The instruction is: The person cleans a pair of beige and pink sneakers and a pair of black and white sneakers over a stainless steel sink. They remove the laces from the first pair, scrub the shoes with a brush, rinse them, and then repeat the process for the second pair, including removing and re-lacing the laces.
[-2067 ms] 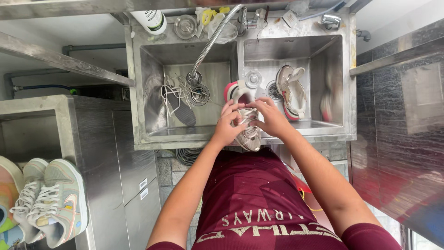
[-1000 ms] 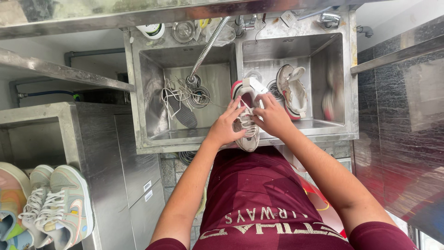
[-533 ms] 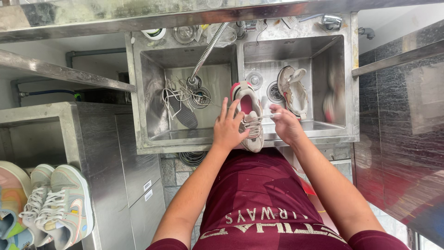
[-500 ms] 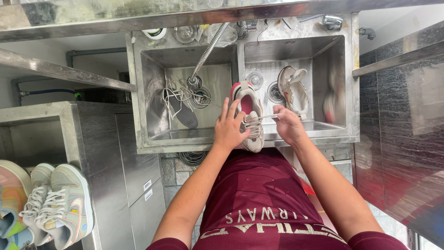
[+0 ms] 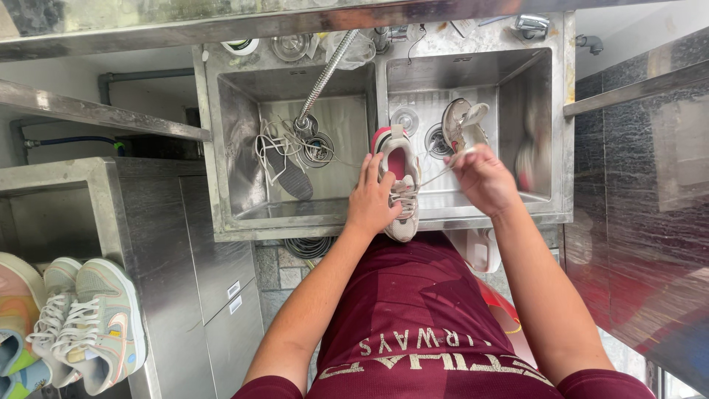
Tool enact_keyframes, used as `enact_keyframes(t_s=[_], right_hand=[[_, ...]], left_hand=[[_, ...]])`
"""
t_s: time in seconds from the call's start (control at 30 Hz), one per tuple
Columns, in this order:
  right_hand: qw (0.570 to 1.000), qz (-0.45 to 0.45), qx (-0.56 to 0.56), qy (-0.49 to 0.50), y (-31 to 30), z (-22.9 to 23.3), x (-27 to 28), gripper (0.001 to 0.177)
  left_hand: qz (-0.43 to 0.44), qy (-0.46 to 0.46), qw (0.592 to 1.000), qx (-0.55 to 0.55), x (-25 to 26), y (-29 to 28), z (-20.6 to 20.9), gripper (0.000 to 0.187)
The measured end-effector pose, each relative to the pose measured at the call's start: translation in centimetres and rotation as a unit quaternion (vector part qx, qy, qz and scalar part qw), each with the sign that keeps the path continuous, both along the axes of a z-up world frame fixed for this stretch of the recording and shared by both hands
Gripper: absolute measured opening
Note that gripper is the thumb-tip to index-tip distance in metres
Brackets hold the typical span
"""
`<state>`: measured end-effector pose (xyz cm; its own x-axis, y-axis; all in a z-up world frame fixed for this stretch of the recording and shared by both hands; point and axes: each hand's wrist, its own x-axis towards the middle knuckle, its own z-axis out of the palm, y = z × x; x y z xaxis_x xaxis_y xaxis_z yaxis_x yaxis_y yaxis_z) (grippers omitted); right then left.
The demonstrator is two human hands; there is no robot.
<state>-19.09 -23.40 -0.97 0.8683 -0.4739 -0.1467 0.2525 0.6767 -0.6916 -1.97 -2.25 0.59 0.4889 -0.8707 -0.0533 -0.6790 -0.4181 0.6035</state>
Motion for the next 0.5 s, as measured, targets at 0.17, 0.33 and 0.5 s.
enact_keyframes(t_s=[0.17,0.33,0.5], right_hand=[[0.974,-0.059,-0.076,0.203,-0.2,-2.5,0.6,0.014],[0.963,-0.014,-0.184,0.195,1.4,-5.4,0.1,0.009],[0.951,-0.007,-0.184,0.247,2.0,-4.7,0.0,0.018]], left_hand=[[0.010,-0.003,0.999,-0.033,-0.3,0.1,0.3,0.049],[-0.021,-0.071,0.993,-0.092,-1.2,0.7,0.0,0.048],[-0.059,-0.092,0.986,-0.127,-2.6,0.2,-1.0,0.041]])
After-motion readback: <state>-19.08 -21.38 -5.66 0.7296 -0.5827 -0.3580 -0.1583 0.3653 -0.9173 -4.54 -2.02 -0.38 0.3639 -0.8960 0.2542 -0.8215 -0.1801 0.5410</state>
